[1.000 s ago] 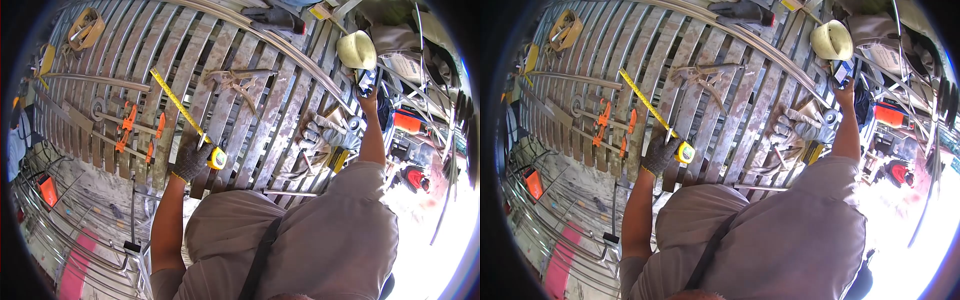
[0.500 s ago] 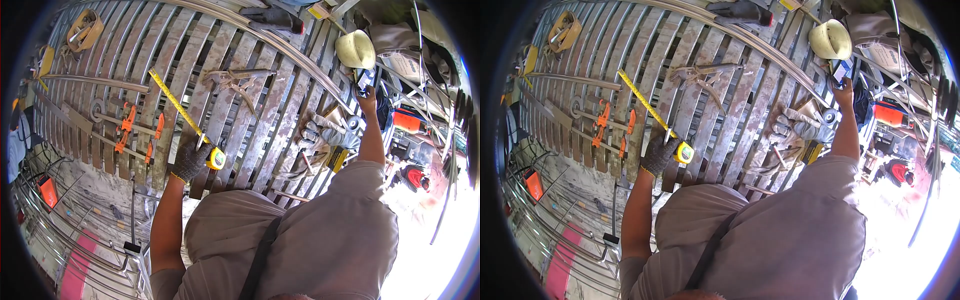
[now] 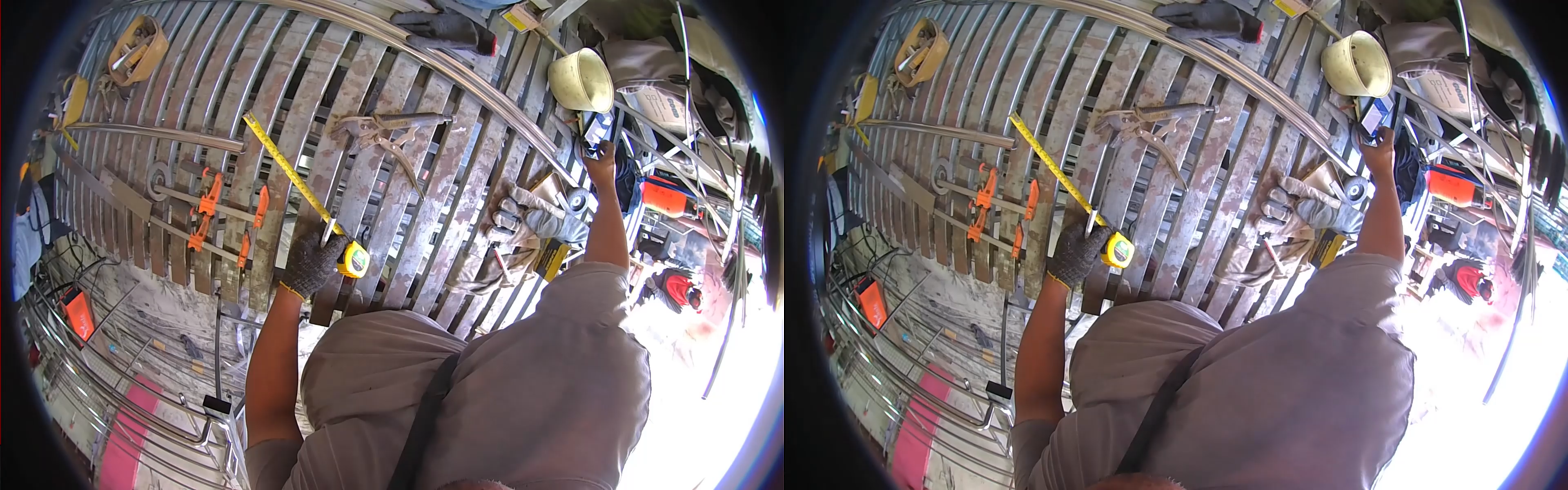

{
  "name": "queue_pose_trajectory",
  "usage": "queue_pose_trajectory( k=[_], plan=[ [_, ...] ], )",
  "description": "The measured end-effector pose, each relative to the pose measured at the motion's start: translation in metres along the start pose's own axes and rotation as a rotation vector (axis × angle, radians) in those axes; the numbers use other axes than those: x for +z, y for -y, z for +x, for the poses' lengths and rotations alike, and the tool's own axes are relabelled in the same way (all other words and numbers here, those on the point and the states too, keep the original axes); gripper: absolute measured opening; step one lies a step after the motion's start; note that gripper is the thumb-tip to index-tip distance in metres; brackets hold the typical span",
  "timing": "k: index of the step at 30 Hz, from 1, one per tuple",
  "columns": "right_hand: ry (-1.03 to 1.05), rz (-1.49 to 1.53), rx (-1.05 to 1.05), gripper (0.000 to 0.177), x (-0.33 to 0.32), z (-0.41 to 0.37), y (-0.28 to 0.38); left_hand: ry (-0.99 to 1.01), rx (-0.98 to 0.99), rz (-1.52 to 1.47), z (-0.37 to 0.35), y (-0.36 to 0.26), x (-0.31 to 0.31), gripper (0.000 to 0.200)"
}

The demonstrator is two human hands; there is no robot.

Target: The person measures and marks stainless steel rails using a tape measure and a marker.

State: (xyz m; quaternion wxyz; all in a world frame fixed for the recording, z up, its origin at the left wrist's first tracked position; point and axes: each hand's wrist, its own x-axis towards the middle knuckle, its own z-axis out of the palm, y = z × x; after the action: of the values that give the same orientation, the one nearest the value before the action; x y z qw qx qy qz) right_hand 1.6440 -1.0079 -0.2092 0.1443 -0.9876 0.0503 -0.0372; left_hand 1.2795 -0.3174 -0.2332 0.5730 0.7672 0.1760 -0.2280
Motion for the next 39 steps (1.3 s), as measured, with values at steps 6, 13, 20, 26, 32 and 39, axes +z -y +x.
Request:
queue_pose_trajectory(
  k=[6, 13, 20, 26, 32, 39],
  plan=[
    [-0.014, -0.048, 0.114, 0.059, -0.006, -0.008, 0.000, -0.004, -0.007, -0.070, 0.000, -0.001, 0.000, 0.029],
    [0.000, -0.086, 0.058, 0.056, -0.005, -0.007, -0.002, -0.003, -0.043, -0.075, -0.002, -0.008, -0.001, 0.030],
    [-0.055, -0.055, 0.074, 0.053, -0.004, -0.005, -0.003, -0.013, -0.037, -0.033, -0.002, -0.007, -0.001, 0.032],
    [-0.076, -0.029, 0.097, 0.055, -0.001, -0.004, 0.003, -0.007, -0.074, -0.072, 0.003, 0.011, 0.004, 0.031],
    [-0.086, -0.006, 0.400, 0.110, 0.007, 0.034, 0.004, 0.019, -0.009, -0.022, 0.003, 0.006, 0.001, 0.031],
    [-0.035, -0.120, 0.686, 0.129, 0.015, 0.067, 0.046, -0.059, 0.381, 0.382, 0.002, 0.031, 0.004, 0.020]
  ],
)
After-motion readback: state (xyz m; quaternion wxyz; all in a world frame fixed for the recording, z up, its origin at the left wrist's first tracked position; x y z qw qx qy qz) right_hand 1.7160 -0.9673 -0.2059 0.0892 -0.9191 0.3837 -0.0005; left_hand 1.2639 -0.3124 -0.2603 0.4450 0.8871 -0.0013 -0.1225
